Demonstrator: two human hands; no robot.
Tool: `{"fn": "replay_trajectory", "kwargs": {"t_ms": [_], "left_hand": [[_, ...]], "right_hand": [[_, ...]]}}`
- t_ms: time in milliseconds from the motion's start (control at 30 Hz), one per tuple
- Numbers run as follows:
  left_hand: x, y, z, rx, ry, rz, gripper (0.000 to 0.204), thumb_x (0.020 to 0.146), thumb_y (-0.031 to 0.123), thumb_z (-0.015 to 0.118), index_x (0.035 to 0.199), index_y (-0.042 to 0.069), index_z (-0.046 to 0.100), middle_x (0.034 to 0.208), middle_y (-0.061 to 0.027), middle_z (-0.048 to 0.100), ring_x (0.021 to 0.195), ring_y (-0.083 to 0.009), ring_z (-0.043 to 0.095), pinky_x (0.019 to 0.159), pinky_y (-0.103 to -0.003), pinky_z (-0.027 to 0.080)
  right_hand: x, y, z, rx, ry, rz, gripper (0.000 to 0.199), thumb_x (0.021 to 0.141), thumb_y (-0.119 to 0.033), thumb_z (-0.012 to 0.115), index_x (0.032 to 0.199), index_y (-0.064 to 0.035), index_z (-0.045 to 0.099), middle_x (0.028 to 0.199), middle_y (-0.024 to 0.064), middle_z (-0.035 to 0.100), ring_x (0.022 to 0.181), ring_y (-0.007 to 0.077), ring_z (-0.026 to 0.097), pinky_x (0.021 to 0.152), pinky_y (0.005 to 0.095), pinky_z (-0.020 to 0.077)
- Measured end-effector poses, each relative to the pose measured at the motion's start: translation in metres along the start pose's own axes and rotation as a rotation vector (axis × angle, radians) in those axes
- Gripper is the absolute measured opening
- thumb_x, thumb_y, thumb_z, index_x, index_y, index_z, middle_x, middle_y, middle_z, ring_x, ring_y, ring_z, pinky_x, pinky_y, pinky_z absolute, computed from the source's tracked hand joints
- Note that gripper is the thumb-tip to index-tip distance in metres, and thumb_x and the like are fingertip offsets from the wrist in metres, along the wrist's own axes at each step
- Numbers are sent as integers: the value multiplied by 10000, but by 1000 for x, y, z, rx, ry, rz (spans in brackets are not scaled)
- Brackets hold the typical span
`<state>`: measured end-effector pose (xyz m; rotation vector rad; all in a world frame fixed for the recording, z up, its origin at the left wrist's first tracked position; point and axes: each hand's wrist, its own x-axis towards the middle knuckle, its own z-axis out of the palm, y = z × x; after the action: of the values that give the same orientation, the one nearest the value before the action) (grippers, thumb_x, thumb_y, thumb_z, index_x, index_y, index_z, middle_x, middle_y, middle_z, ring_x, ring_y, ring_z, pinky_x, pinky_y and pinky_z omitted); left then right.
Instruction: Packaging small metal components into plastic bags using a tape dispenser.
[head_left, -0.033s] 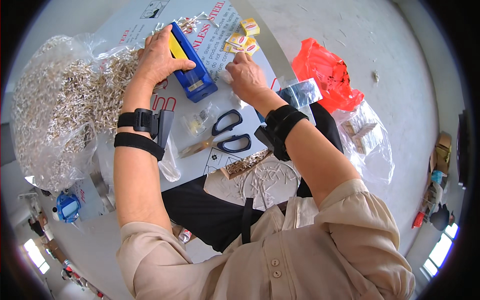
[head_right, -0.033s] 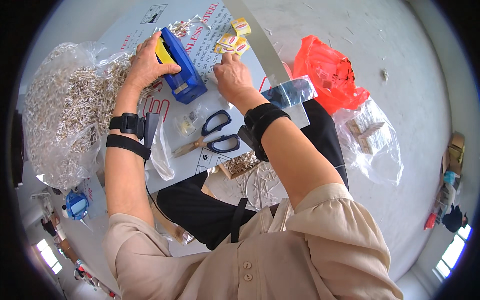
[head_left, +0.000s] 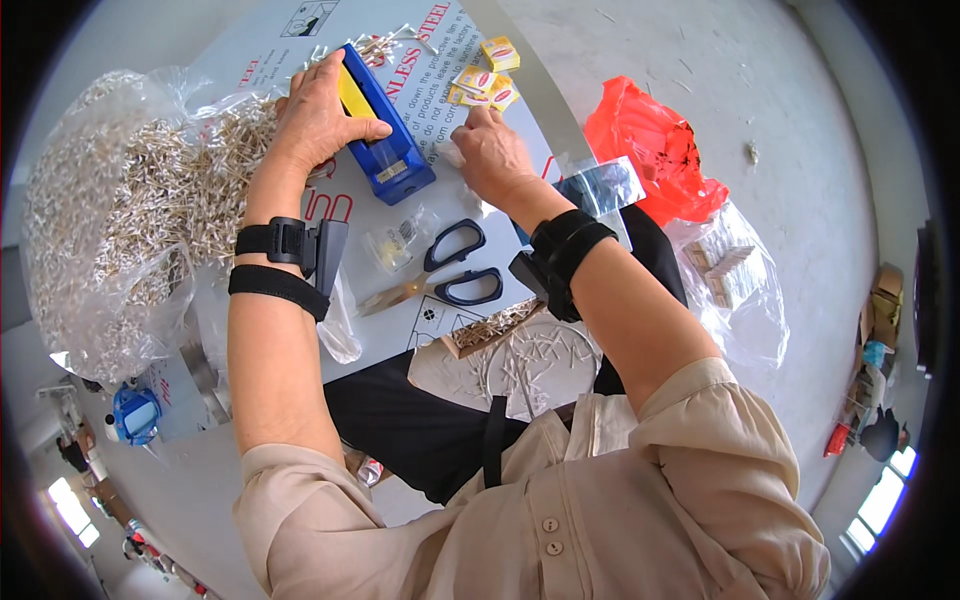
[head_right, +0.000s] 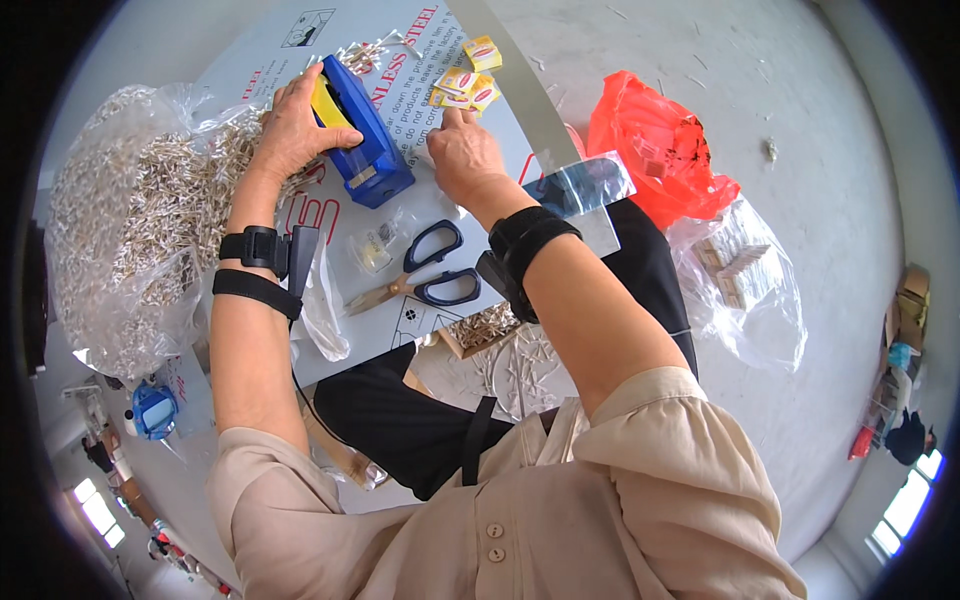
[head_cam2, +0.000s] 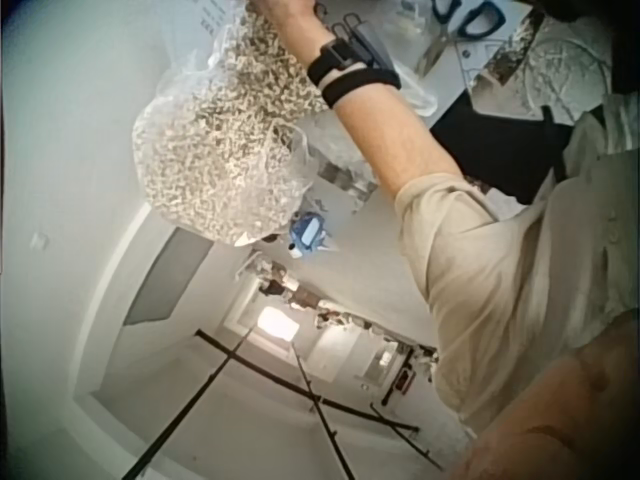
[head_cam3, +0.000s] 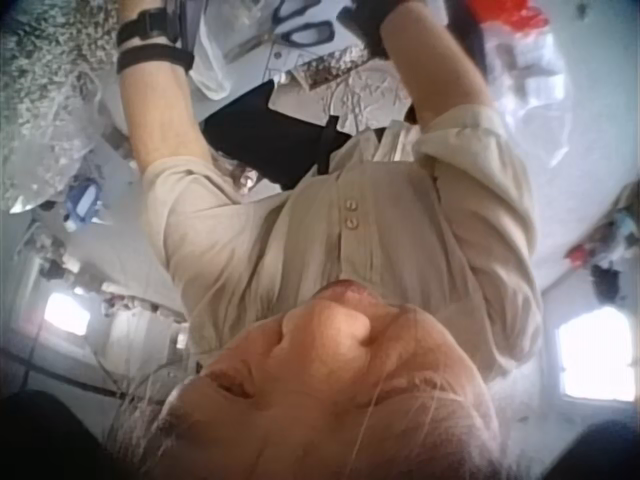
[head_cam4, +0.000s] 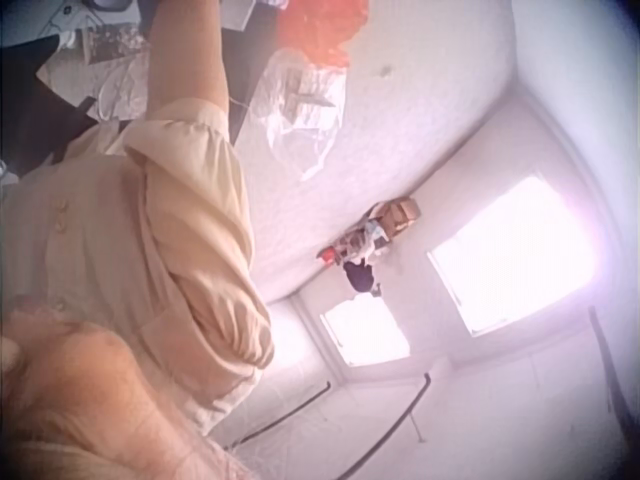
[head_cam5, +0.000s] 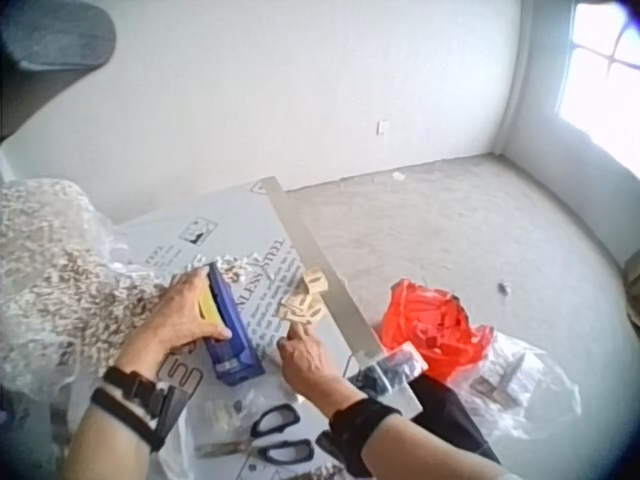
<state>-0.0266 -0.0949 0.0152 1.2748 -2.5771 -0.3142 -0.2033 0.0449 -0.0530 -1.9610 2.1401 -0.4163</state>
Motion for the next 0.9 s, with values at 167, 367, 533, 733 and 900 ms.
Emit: {"fn": "replay_trajectory", "kwargs": {"t_ms": [167,367,533,733,900], "left_hand": [[-1,-3,0,6,4,-2,1161,475,465,900,1438,92,368,1397,-135,494,1349,-269,384,1111,-490,293],[0,-1,-1,17,2,-7,1173,462,456,903,1437,83,369,1398,-135,495,1348,-276,384,1110,-489,293],[-2,-1,-1,5,12,7,1172,457,443,907,1431,71,373,1395,-138,497,1343,-278,388,1109,-483,296],[-2,1,-2,0,15,10,1161,467,453,904,1429,75,376,1385,-141,503,1339,-269,394,1109,-477,300],[-4,2,-1,8,12,-11,1165,468,446,906,1431,71,368,1379,-139,508,1335,-271,394,1104,-483,300]], "right_hand": [[0,-5,4,57,-32,4,238,761,-33,580,967,-21,698,1093,174,565,1095,320,542,898,380,496],[0,9,8,96,19,-128,216,749,-5,578,953,13,648,997,182,601,1010,344,584,854,390,508],[-1,6,10,126,87,-139,197,769,-9,581,964,-3,563,928,158,622,917,344,617,811,396,518],[0,11,11,133,175,-188,300,751,-47,693,996,-61,521,878,128,608,868,343,624,753,406,525],[-9,-2,1,232,226,-139,82,788,-65,565,821,-31,632,898,130,624,836,312,639,711,408,524]]}}
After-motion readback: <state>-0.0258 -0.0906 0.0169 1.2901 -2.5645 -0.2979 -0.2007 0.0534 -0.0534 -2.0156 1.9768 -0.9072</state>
